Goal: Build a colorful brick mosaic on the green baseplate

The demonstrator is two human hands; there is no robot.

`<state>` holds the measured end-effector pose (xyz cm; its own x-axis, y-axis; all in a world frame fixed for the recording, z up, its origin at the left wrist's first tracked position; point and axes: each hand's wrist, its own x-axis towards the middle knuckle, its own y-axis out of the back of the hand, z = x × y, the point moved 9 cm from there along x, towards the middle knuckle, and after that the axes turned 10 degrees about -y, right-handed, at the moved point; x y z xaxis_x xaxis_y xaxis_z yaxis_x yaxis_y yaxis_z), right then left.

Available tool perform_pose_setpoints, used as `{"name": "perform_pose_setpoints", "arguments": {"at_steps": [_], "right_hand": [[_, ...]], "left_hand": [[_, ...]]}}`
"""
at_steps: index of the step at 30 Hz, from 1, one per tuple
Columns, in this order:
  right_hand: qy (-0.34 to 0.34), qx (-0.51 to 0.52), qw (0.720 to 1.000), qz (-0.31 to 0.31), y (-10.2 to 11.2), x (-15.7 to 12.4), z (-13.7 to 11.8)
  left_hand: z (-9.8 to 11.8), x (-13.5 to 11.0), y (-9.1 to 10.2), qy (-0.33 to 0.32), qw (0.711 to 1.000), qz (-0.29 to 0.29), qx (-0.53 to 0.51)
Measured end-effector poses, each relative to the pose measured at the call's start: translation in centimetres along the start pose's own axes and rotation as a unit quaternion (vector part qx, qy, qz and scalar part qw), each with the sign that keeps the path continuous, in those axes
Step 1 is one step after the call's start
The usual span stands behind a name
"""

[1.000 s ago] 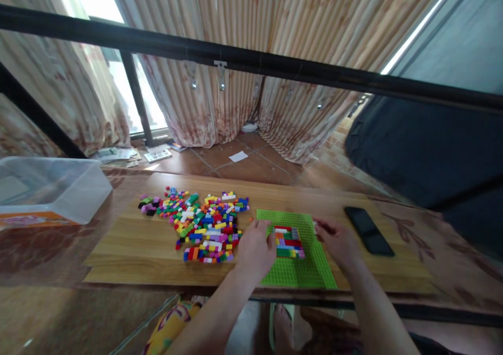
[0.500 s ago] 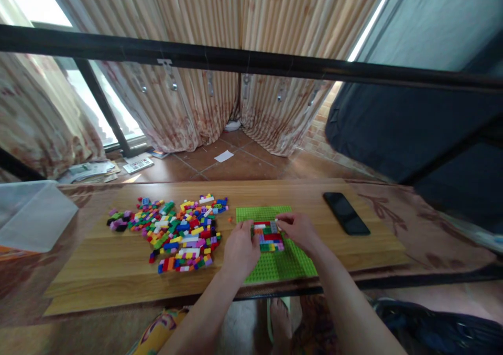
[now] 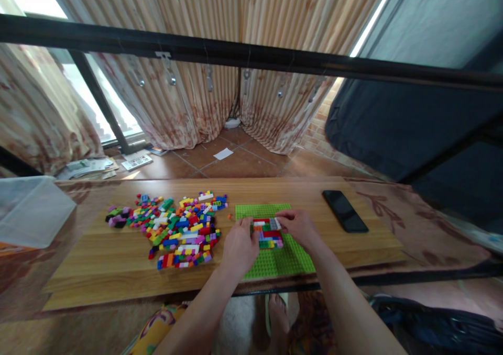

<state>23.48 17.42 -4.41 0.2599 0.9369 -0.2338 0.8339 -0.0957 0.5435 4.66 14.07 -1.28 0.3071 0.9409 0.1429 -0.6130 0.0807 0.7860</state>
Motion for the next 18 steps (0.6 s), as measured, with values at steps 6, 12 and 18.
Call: {"name": "perform_pose_setpoints", "arguments": {"at_steps": [6,12,18], "right_hand": [[-0.042,0.064,0.997,-0.016,-0.06,-0.44,0.19],[-0.057,0.109,0.992,-0.031,-0.27,-0.52,0.21],[-0.061,0.134,0.988,-0.053,-0.84,-0.44,0.33]], "left_hand": [[0.23,0.04,0.12,0.0,1.0,-0.002,0.004],[0.11,0.03,-0.11,0.002,1.0,-0.004,0.007],[-0.19,0.17,-0.44,0.017,1.0,-0.012,0.001]]}}
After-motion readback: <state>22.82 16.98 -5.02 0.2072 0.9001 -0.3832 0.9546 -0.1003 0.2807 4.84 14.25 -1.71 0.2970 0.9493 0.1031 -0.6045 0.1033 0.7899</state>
